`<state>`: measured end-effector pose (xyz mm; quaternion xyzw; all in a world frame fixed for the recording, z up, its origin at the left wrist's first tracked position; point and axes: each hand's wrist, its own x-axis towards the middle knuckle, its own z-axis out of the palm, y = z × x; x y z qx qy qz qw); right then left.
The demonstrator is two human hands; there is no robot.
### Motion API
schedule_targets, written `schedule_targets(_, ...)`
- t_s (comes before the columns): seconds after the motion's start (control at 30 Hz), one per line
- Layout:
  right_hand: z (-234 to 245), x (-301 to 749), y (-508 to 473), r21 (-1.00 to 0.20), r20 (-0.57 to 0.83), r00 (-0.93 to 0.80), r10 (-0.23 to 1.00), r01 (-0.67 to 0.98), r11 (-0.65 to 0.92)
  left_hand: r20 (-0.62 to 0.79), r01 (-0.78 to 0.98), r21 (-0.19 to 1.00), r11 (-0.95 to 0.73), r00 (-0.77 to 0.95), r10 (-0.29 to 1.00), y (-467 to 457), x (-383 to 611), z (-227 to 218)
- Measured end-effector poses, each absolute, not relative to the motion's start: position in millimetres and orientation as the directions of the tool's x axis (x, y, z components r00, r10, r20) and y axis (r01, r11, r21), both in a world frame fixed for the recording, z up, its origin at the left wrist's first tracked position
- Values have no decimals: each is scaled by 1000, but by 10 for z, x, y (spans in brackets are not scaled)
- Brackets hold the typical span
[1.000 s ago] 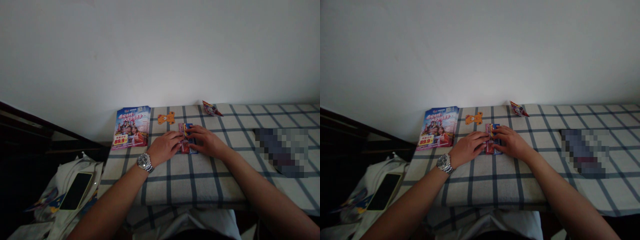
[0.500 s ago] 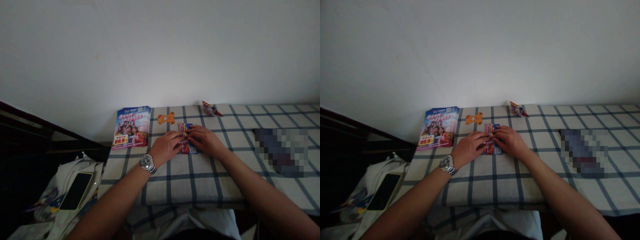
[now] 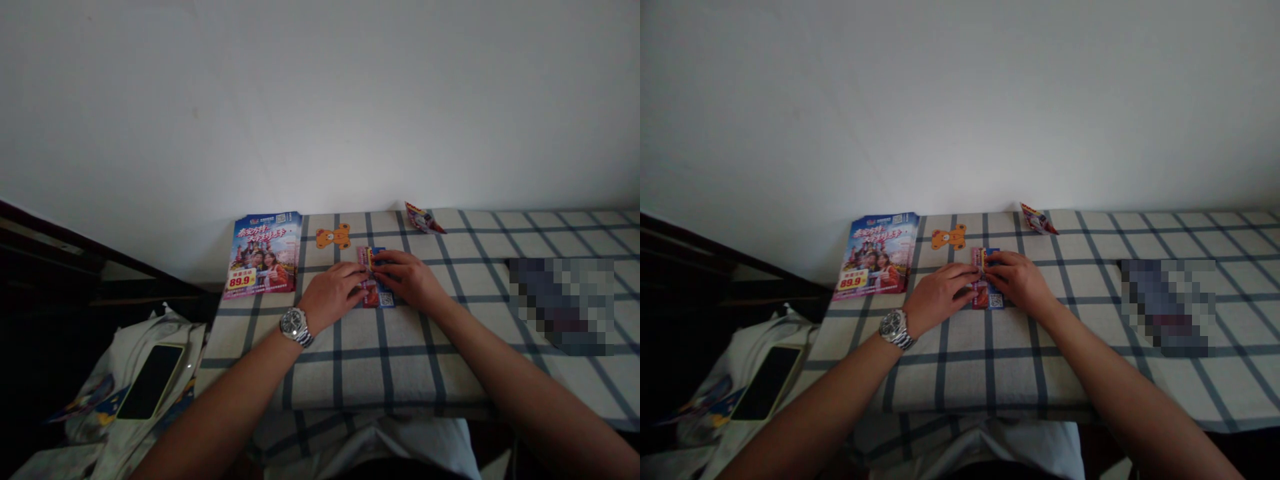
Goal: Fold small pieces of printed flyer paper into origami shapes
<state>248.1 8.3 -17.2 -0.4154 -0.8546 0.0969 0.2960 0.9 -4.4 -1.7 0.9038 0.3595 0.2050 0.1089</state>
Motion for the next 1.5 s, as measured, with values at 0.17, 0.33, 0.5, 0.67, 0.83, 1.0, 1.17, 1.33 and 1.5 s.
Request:
schedule_targets(0.17, -136, 2476, 53, -404, 415, -461, 784, 679, 613, 297, 600, 351, -718, 656, 694, -47, 16, 3)
schedule_targets(0.33, -145, 2473, 45, -372, 410, -456, 790, 708, 601, 287, 598, 355, -719, 662, 692, -47, 12, 7)
schedule_targets(0.5, -110, 2457, 41, -369, 394, -455, 798, 717, 591, 280, 605, 342, -719, 665, 693, -50, 7, -2)
schedule_targets(0.67, -87, 2442, 39, -362, 398, -470, 788, 709, 605, 273, 619, 327, -714, 662, 698, -52, 7, 5)
schedule_targets(0.83, -118, 2444, 50, -338, 407, -475, 780, 715, 612, 279, 606, 332, -722, 669, 689, -48, 3, 11)
schedule_targets(1.0, -137, 2453, 59, -341, 406, -475, 781, 714, 611, 278, 605, 334, -723, 670, 688, -49, 4, 9)
schedule_targets(1.17, -134, 2452, 66, -326, 405, -488, 773, 713, 621, 268, 616, 325, -717, 667, 695, -54, 6, 12)
schedule_targets(1.33, -115, 2434, 57, -335, 399, -472, 786, 723, 604, 264, 616, 323, -719, 671, 693, -48, 4, -3)
schedule_targets(1.5, -91, 2428, 61, -321, 388, -485, 784, 726, 608, 259, 618, 324, -717, 671, 695, -45, 5, 0)
